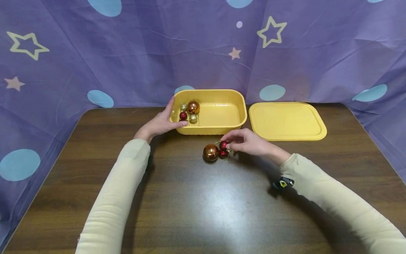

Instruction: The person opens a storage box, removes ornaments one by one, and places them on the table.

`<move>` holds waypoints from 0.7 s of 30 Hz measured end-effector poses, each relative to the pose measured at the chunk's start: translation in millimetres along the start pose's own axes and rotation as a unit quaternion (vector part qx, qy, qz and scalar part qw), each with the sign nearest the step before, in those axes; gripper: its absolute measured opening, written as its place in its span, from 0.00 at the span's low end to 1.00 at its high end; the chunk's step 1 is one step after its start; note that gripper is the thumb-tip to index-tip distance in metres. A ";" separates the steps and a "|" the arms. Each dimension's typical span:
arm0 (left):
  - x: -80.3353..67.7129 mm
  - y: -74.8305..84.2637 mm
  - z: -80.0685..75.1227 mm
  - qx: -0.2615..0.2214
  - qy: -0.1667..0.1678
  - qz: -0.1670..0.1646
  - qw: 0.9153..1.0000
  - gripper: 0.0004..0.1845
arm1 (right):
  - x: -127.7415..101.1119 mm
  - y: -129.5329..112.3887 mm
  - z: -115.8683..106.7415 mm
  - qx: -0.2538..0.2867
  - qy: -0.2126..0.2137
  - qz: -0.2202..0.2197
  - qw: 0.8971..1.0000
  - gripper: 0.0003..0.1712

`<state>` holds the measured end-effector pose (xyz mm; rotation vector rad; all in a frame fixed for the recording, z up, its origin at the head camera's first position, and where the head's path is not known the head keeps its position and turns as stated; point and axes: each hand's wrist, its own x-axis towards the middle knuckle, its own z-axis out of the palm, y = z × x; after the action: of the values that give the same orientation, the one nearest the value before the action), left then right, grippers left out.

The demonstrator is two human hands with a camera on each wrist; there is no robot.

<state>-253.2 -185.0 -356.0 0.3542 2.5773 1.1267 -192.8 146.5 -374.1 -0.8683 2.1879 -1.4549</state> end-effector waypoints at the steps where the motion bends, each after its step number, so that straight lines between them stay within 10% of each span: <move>1: 0.1 0.1 0.0 -0.001 0.000 0.000 1.000 0.61 | -0.5 0.9 0.6 0.000 0.005 0.002 1.000 0.15; 21: 3.1 -1.5 0.5 -0.006 0.007 0.012 1.000 0.61 | -15.2 18.6 -2.2 -0.062 0.063 0.039 0.995 0.10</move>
<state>-256.0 -184.6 -358.0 0.3761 2.5847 1.1552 -188.1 163.3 -390.7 -0.7402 2.3986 -1.3822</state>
